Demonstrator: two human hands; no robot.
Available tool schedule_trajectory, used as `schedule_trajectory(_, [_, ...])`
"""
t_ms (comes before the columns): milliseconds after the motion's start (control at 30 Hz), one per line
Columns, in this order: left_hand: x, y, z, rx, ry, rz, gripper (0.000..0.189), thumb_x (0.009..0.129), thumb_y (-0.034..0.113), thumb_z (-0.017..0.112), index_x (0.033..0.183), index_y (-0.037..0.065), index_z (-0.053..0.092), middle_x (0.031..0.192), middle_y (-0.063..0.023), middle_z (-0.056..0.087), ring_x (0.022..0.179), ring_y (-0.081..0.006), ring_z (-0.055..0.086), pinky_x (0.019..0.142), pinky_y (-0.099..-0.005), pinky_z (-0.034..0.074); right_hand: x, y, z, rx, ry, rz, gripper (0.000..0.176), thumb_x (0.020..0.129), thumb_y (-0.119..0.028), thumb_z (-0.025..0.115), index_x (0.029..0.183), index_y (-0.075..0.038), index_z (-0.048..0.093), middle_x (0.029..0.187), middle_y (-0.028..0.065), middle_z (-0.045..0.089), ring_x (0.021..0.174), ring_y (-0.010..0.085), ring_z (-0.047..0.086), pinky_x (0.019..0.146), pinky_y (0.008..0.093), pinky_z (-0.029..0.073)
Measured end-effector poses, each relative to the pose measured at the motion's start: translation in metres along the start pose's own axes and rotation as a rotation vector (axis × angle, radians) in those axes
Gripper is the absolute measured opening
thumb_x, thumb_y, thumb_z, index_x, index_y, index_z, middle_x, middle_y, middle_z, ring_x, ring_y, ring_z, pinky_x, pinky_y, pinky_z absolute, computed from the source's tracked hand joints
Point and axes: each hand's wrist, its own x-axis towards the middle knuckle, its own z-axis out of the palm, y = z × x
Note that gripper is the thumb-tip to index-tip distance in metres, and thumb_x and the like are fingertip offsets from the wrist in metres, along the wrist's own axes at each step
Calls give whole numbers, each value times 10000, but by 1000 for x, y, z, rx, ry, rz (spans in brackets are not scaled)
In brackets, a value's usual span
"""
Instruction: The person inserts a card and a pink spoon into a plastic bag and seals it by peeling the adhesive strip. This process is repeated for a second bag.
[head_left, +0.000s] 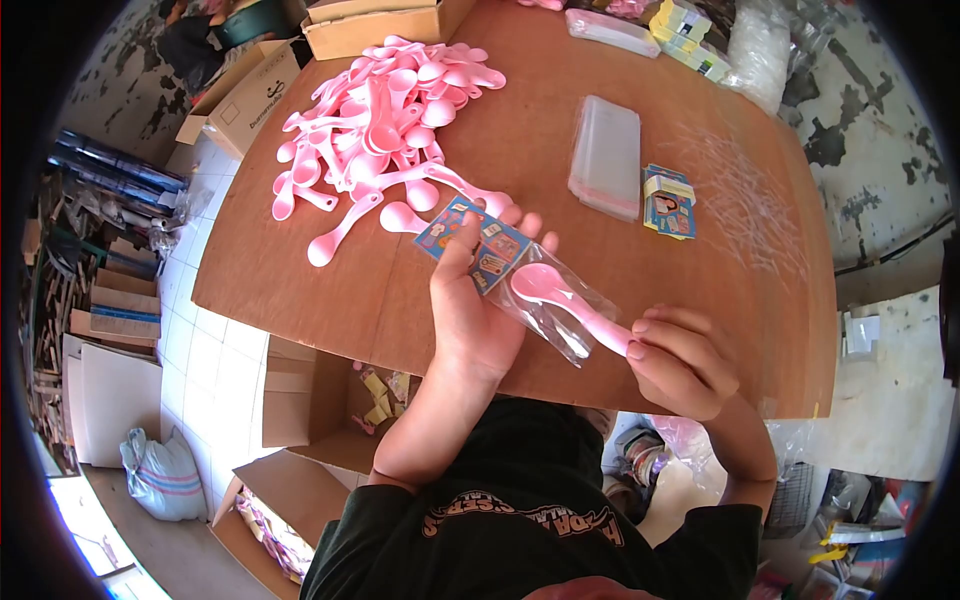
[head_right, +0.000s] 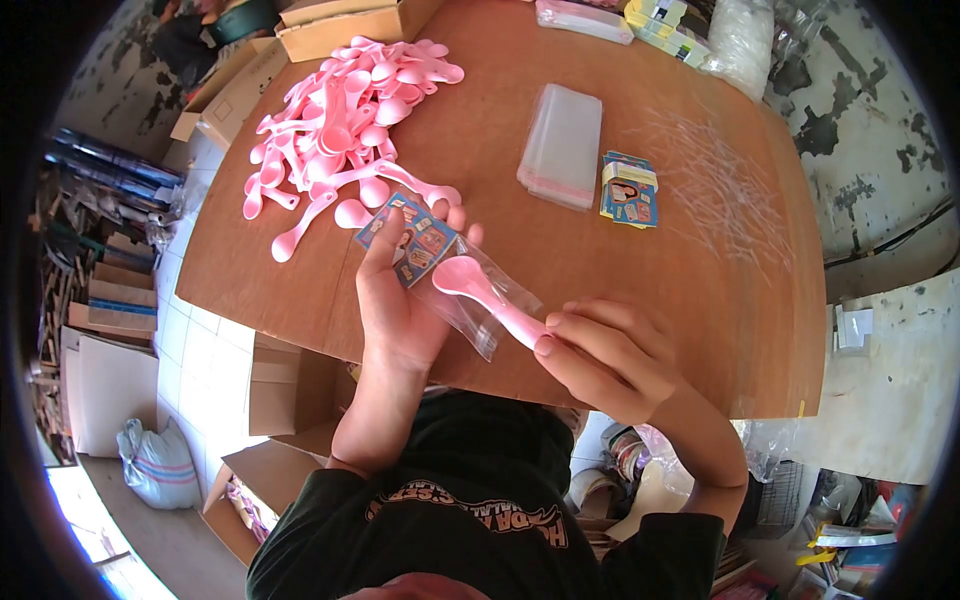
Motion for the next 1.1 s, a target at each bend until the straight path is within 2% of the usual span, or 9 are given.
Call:
schedule_trajectory(267, [-9,-27,6,85,-28,-209,362,952,324,507,1235,106,452,1104,-123,560,1079,-288,554,963,-488,439,-3,-1,9,25,17,105,245,701,-35,755,918,-96,659,969,127,657,902,273,642,754,377,564])
schedule_trajectory(367, [-6,-27,-1,129,-99,-285,405,939,344,521,1251,96,447,1203,-118,520,1171,-293,492,1003,-471,387,5,1,-12,94,-38,249,181,727,-1,709,897,3,646,905,144,659,858,297,646,782,405,545])
schedule_trajectory(467, [-5,-30,-4,238,-14,119,469,923,238,504,1342,66,385,1310,-112,457,1304,-273,358,1095,-396,239,36,9,-46,-37,-57,410,182,730,25,691,907,4,657,842,128,669,781,287,654,691,360,526])
schedule_trajectory(567, [-8,-28,6,572,-89,375,549,917,207,490,1410,47,309,1391,-126,383,1327,-270,337,1106,-394,222,66,23,-42,-60,-211,461,145,742,17,680,875,-37,657,810,87,671,699,242,647,610,322,507])
schedule_trajectory(700, [-9,-21,3,945,-543,386,648,855,63,567,1428,9,270,1441,-138,322,1372,-266,276,1135,-404,169,74,33,-41,30,-330,467,87,769,-31,656,856,-30,662,733,74,658,646,246,629,566,319,486])
schedule_trajectory(833, [-8,-21,14,1108,-658,523,545,828,81,660,1313,-30,436,1247,-178,498,1204,-250,473,1002,-352,377,86,22,-47,194,-404,565,116,754,-10,670,869,-14,683,778,108,674,690,222,658,611,306,500])
schedule_trajectory(867, [-12,-24,21,1040,-595,518,395,843,69,666,1200,-50,547,1075,-149,613,1006,-209,603,864,-299,480,88,20,-48,226,-426,600,113,754,-14,672,866,-13,686,773,106,674,685,208,658,608,304,501])
schedule_trajectory(1000, [-22,-25,26,953,-502,320,183,917,41,572,1054,-48,655,778,-69,681,679,-86,631,656,-215,520,87,12,-45,334,-387,751,124,756,-18,688,880,-12,689,780,103,678,679,170,654,604,286,502])
schedule_trajectory(1100, [-23,-18,25,1060,-539,255,207,923,37,556,1095,-33,646,778,-76,676,690,-70,627,622,-209,514,76,13,-34,214,-284,715,127,758,-23,704,883,-19,686,784,91,673,676,168,648,598,273,496])
